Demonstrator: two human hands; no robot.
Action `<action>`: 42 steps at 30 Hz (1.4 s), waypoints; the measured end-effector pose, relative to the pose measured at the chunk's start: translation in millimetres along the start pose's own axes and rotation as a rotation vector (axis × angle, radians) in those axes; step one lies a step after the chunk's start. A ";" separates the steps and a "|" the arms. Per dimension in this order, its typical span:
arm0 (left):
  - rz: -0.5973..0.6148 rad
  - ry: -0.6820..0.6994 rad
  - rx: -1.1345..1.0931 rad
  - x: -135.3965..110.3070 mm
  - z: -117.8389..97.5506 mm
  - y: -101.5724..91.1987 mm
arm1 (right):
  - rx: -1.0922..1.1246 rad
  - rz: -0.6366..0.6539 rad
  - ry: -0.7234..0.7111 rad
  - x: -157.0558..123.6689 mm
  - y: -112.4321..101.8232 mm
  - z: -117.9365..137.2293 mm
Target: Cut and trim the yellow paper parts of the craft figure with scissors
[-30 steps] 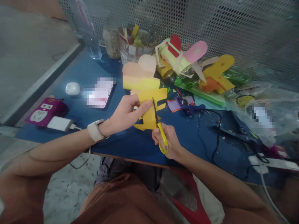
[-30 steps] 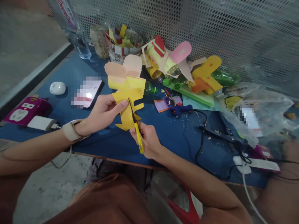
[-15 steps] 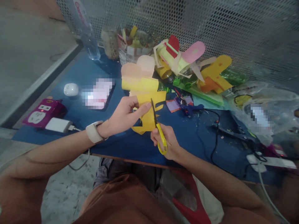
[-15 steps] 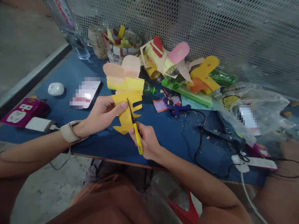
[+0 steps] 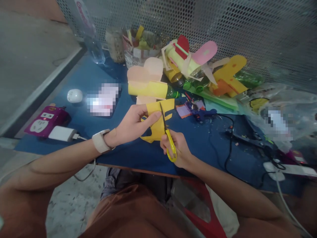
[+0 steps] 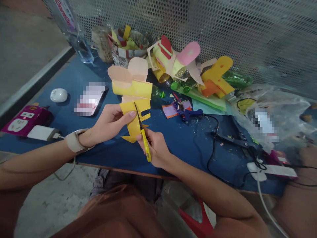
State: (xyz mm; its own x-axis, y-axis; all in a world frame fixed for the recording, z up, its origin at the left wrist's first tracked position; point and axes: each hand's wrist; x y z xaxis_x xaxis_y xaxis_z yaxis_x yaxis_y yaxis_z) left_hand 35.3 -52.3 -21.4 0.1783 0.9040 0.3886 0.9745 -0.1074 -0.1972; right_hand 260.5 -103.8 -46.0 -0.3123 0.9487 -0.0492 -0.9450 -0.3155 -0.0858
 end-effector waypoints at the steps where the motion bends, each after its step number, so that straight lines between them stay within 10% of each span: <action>1: 0.004 -0.006 0.006 -0.5 -0.9 0.2 | -0.007 0.003 -0.008 -0.6 -0.2 3.9; 23: 0.052 -0.017 -0.009 -0.3 -2.4 -0.7 | 0.006 -0.054 -0.034 3.8 0.3 9.8; 42: 0.202 -0.006 -0.064 3.0 -12.7 0.4 | -0.107 -0.487 -0.264 11.9 -2.2 12.9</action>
State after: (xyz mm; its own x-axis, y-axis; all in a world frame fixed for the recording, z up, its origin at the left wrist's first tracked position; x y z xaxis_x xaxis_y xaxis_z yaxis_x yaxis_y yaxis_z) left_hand 37.9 -54.8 -8.9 0.3702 0.8638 0.3418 0.9257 -0.3124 -0.2133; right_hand 257.6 -91.5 -33.6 0.1309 0.9537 0.2707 -0.9754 0.1728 -0.1371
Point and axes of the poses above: each hand's wrist, its own x-axis towards the middle knuckle, its own y-axis out of the palm, z = x × y, and after that the axes turned 6 degrees about -z, right-handed
